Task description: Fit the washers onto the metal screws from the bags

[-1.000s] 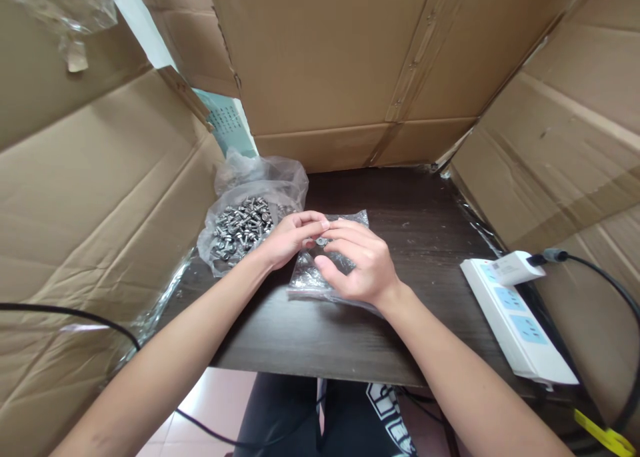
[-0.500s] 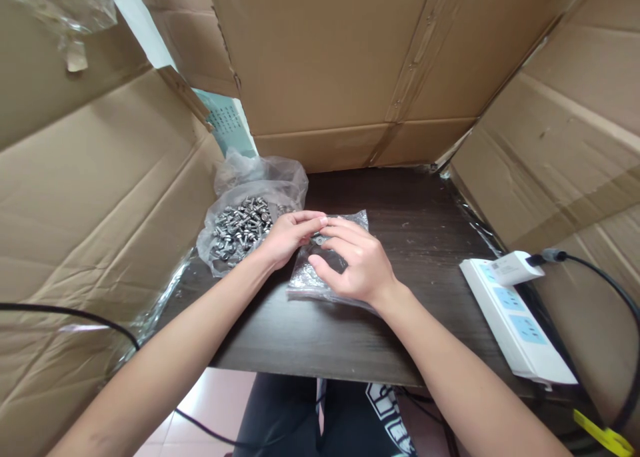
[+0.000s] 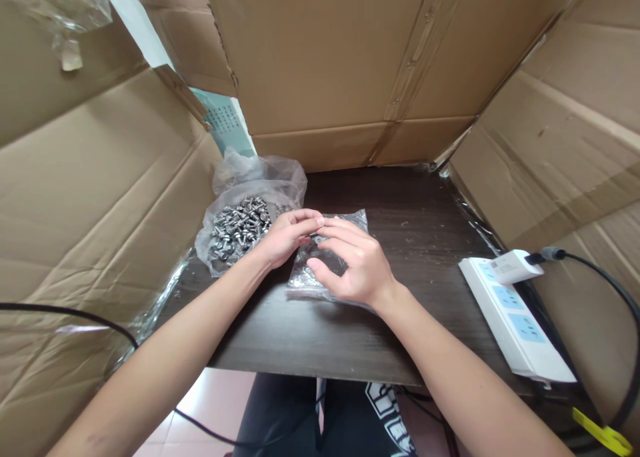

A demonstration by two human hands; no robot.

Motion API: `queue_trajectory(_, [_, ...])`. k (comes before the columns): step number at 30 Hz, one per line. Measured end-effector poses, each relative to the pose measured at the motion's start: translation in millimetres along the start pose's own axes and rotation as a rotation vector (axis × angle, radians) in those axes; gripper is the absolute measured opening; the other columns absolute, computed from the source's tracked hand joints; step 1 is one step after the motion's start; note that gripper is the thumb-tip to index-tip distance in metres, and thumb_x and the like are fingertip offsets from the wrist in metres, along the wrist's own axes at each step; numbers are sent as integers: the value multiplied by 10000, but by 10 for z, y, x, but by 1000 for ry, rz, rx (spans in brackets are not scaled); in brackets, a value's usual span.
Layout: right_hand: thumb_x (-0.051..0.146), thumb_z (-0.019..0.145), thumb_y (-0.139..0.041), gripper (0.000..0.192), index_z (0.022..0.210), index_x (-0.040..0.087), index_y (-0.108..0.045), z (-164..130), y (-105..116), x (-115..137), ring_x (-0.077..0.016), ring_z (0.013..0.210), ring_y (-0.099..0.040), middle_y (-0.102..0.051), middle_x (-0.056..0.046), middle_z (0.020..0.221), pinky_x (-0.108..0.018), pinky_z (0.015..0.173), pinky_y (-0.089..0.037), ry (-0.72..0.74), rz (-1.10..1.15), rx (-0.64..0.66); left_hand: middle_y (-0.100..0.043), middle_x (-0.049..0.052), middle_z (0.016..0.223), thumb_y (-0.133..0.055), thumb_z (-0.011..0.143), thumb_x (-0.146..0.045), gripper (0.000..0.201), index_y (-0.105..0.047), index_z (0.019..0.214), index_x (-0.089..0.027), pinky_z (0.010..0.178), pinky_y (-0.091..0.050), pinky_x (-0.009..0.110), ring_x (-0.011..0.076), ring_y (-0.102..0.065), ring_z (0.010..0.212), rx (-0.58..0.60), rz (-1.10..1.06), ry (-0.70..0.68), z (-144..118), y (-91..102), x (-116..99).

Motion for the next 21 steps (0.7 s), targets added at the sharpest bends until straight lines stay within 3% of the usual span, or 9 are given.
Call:
queue_trajectory(4, [271,871,-683,139,846,158,-760,-8,-8,-7,-276,1023,-760,-801,-124,974,-445,998,-622,6,16,-19,-682,21,811,-933,627,-408,365,-759,814,-147,561,-350,202,97,-543,691,14,29,-13,-2,-19,14])
queue_trajectory(12, [305,895,-679,166,826,176,-758,-35,-64,-42,-290,1086,-748,-801,-126,1030,-448,1016,-618,-45,-44,4,-723,45,851,-936,644,-402,401,-787,910,-142,565,-356,197,90,-545,679,-130,52,-76,12,34,48])
queue_trajectory(21, [294,879,-685,133,838,196,-764,-34,-44,-45,-285,1079,-752,-807,-108,1022,-471,1008,-615,-63,7,12,-696,29,881,-892,712,-452,392,-754,910,-143,575,-372,182,82,-542,695,-12,132,-88,9,33,32])
Point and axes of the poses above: each hand's wrist, its own z-axis towards the middle knuckle, its own y-axis out of the back of the hand, x = y × z, the point moved 4 cm from there along z, towards the middle knuckle
